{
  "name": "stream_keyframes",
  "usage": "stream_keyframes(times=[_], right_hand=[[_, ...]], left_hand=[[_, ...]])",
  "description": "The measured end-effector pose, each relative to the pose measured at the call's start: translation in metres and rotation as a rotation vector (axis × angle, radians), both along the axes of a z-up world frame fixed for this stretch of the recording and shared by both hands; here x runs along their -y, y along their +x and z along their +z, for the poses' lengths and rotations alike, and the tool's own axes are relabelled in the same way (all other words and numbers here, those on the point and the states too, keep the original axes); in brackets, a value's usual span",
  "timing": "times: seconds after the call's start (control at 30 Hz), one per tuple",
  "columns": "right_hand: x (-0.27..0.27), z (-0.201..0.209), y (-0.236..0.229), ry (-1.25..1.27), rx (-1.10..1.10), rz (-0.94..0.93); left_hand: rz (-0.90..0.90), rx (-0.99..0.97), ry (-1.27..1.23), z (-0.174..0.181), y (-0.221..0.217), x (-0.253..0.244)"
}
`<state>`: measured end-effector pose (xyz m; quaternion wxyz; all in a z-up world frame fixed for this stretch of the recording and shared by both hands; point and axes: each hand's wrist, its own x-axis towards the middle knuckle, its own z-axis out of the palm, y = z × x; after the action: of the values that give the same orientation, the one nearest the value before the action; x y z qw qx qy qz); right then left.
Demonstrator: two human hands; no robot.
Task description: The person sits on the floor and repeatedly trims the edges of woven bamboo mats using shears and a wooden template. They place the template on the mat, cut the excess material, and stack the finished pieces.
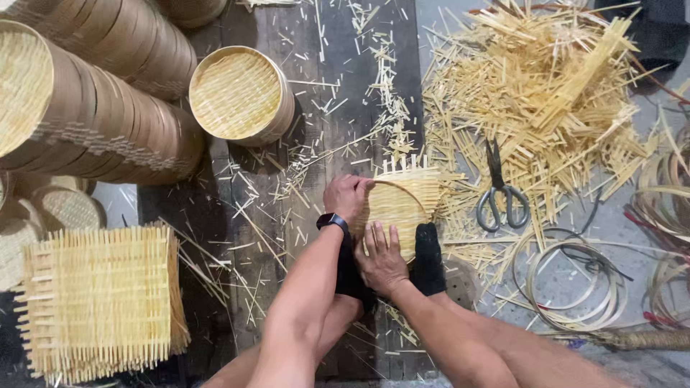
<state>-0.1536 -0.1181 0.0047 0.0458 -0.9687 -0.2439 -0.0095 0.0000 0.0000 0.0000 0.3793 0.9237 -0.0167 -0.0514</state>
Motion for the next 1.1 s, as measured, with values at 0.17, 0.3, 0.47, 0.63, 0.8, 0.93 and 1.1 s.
stream_keyframes(times=[0.17, 0.3, 0.47, 0.63, 0.8, 0.93, 1.1], right_hand=[[0.008, 0.038, 0.014, 0.114, -0.221, -0.053], [0.058, 0.044, 0.076, 0.478, -0.11, -0.103], [0.074, 0.035, 0.139, 0.657, -0.154, -0.344], [0.081, 0.02, 0.15, 0.722, -0.574, -0.607], [0.089, 0.001, 0.151, 0.787, -0.591, -0.588], [0.087, 0.003, 0.158, 0.564, -0.734, -0.619], [0.086, 0.012, 0.166, 0.541, -0.873, -0.623]], left_hand=[[0.021, -0.073, -0.042, 0.001, 0.008, 0.004], [0.056, -0.111, -0.023, -0.006, 0.009, 0.006], [0.011, -0.207, -0.043, 0.001, 0.015, -0.001], [0.061, -0.246, -0.044, -0.01, 0.019, 0.005], [0.024, -0.221, 0.028, -0.014, 0.021, 0.005], [0.069, -0.182, 0.014, -0.015, 0.016, 0.006], [0.092, -0.273, 0.067, -0.012, 0.021, 0.005]])
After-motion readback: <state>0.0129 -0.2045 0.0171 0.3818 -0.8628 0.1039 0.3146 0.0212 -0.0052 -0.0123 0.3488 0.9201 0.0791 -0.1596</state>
